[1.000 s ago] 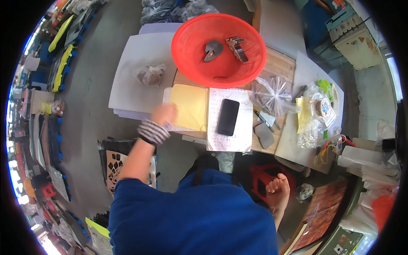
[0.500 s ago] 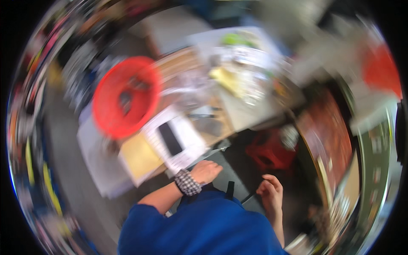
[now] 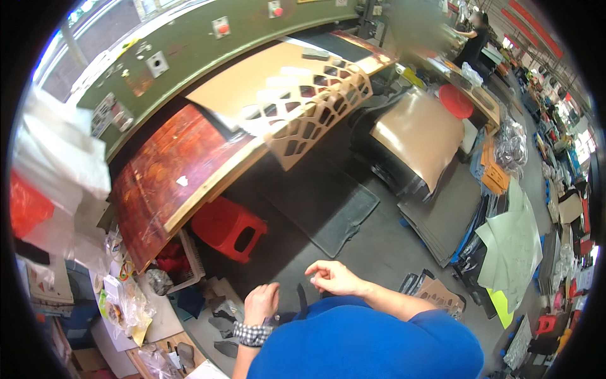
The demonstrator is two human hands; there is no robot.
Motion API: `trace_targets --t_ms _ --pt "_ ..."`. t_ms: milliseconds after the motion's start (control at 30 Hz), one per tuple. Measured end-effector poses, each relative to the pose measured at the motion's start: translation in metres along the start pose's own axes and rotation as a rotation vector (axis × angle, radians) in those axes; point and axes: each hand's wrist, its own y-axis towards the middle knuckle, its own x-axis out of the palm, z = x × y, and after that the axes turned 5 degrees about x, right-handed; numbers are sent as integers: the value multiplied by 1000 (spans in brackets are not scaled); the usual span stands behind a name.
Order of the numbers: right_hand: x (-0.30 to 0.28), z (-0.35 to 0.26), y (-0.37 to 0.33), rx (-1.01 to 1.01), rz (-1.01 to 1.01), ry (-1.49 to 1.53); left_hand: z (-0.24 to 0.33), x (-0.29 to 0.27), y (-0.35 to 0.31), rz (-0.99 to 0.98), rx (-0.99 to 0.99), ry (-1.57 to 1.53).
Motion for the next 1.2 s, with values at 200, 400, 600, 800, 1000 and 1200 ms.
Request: trace_targets --t_ms 200,400,600,800,1000,1200 --pt "-120 -5 -32 -194 362 -133 67 45 122 -258 285 -119" --pt "-181 0 -20 -152 502 28 53 36 208 -276 196 48" --pt "-216 -31 28 -140 456 -7 17 43 334 29 244 33" --pt "-271 -130 106 -149 496 -32 -80 -8 484 387 116 185" --pt "-312 -233 193 -354 469 -209 -161 -43 523 325 -388 509" --pt "-349 -291 256 -457 631 -333 -179 -25 514 156 -559 577"
